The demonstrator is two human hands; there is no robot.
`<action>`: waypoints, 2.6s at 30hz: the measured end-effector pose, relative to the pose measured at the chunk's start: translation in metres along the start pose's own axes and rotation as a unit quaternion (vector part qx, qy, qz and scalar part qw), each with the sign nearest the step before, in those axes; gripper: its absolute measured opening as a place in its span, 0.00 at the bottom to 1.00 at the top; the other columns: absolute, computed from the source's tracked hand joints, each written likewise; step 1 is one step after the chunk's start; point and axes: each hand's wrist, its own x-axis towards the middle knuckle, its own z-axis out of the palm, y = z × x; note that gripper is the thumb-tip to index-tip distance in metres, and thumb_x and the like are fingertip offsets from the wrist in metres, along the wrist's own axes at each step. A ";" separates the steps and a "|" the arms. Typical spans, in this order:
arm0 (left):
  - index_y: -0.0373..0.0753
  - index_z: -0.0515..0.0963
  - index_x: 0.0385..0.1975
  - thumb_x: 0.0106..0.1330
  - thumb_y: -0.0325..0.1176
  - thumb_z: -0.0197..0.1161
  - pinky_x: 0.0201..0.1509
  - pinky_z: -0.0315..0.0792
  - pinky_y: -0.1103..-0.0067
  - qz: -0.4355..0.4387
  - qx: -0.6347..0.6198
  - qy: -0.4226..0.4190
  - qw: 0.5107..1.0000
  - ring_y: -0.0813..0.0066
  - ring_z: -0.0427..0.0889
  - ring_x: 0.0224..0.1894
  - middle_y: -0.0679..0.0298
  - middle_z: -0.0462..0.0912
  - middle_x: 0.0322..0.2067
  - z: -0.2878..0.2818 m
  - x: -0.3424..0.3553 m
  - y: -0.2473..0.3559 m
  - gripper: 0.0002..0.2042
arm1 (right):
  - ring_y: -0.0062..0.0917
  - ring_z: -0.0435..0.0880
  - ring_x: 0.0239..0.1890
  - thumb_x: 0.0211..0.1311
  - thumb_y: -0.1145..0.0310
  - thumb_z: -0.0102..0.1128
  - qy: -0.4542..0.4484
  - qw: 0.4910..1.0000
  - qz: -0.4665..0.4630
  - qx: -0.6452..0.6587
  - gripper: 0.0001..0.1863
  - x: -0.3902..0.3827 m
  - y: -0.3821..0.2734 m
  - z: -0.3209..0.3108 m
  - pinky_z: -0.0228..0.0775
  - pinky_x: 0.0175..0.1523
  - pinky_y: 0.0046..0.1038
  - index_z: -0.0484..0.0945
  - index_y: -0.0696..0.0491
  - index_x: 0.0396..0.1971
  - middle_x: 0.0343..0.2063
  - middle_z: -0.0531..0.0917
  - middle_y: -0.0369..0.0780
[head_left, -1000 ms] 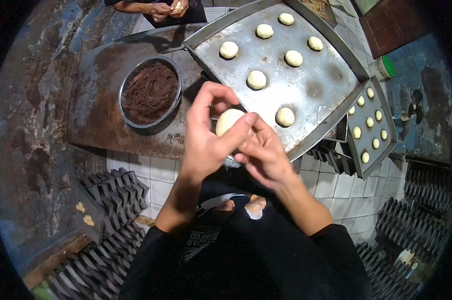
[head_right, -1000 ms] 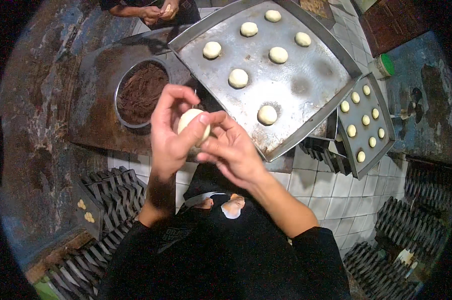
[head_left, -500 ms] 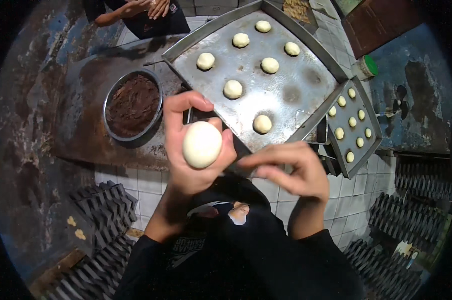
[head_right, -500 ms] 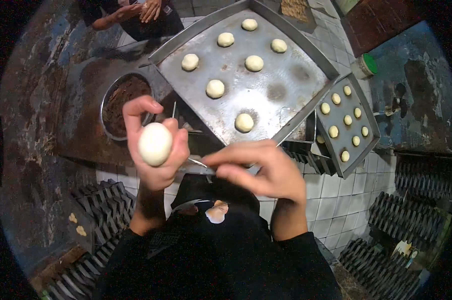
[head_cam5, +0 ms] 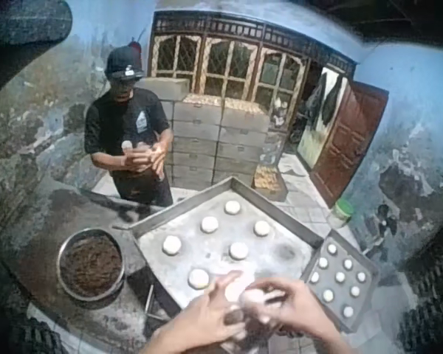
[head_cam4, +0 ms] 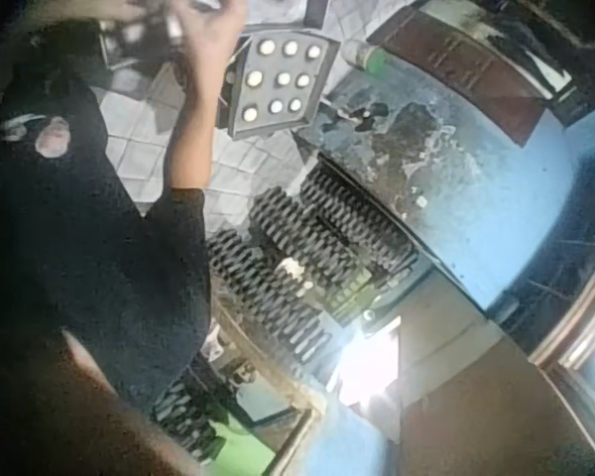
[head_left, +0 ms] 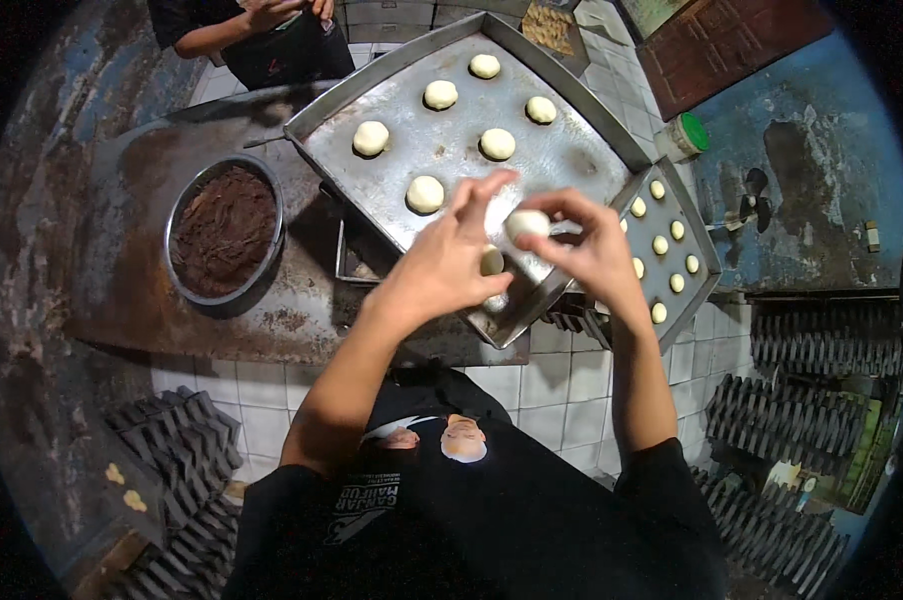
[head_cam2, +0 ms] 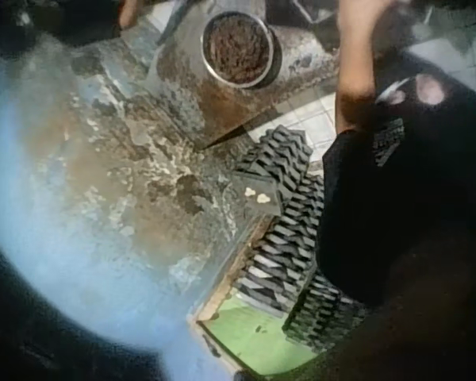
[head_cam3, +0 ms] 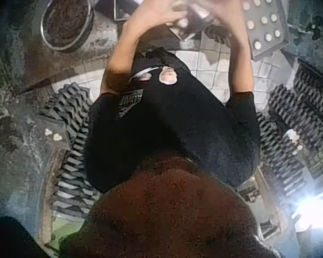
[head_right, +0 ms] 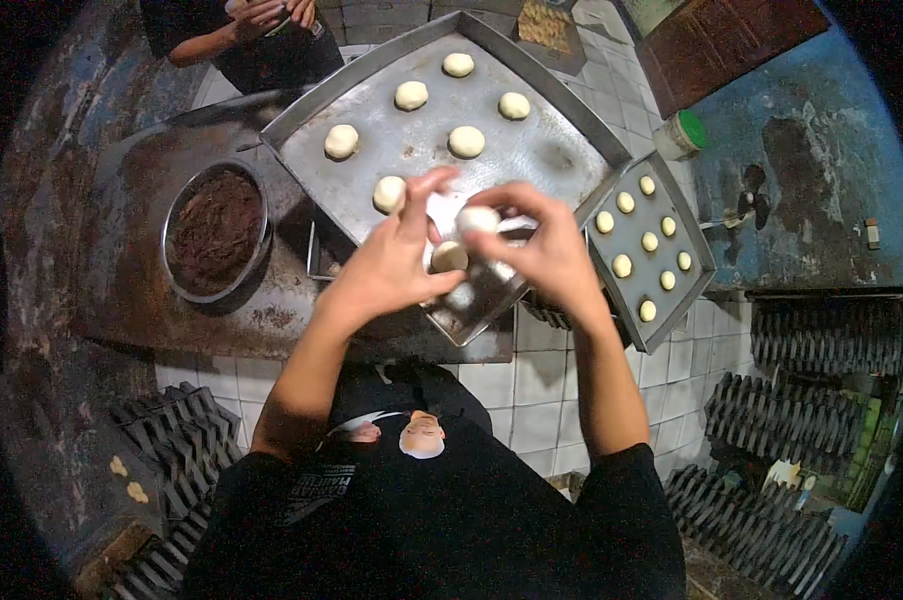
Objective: The person takes pieces of dough from a tray, flattens them, adds chocolate filling from a bowl with a spoon, shapes the dough into balls, and places them on a metal tray.
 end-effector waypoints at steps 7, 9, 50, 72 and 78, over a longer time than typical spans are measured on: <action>0.43 0.54 0.76 0.60 0.30 0.77 0.44 0.75 0.79 -0.064 -0.030 0.071 0.995 0.74 0.76 0.38 0.56 0.75 0.59 -0.034 -0.033 -0.027 0.47 | 0.49 0.73 0.69 0.71 0.60 0.61 -0.072 0.890 -0.045 -0.448 0.30 0.053 0.116 0.000 0.70 0.71 0.45 0.72 0.61 0.67 0.68 0.72 0.57; 0.42 0.55 0.76 0.60 0.29 0.77 0.43 0.72 0.81 -0.083 -0.040 0.098 0.991 0.77 0.75 0.37 0.57 0.75 0.59 -0.046 -0.047 -0.031 0.46 | 0.53 0.58 0.79 0.76 0.40 0.51 -0.069 0.839 -0.069 -0.536 0.46 0.054 0.129 0.011 0.53 0.81 0.46 0.62 0.69 0.73 0.75 0.62 0.60; 0.36 0.71 0.59 0.71 0.21 0.65 0.40 0.67 0.86 -0.207 -0.073 0.072 0.973 0.87 0.74 0.35 0.68 0.79 0.40 -0.046 -0.097 -0.029 0.19 | 0.52 0.87 0.43 0.72 0.64 0.62 0.105 0.902 0.347 -0.233 0.13 -0.314 0.175 0.043 0.79 0.50 0.45 0.87 0.58 0.44 0.40 0.88 0.54; 0.36 0.76 0.53 0.71 0.26 0.67 0.44 0.71 0.83 -0.272 -0.110 0.128 0.947 0.85 0.76 0.39 0.66 0.81 0.43 -0.040 -0.142 -0.019 0.13 | 0.43 0.87 0.49 0.62 0.72 0.65 0.032 0.925 -0.198 -0.322 0.16 0.109 0.119 0.089 0.83 0.51 0.43 0.81 0.54 0.51 0.43 0.86 0.45; 0.34 0.73 0.57 0.72 0.23 0.66 0.49 0.74 0.83 -0.304 -0.133 0.239 0.913 0.83 0.77 0.42 0.62 0.80 0.47 -0.083 -0.183 -0.006 0.16 | 0.48 0.87 0.45 0.58 0.66 0.71 0.043 0.910 -0.058 -0.409 0.14 0.167 0.153 0.050 0.81 0.49 0.48 0.84 0.53 0.43 0.41 0.86 0.48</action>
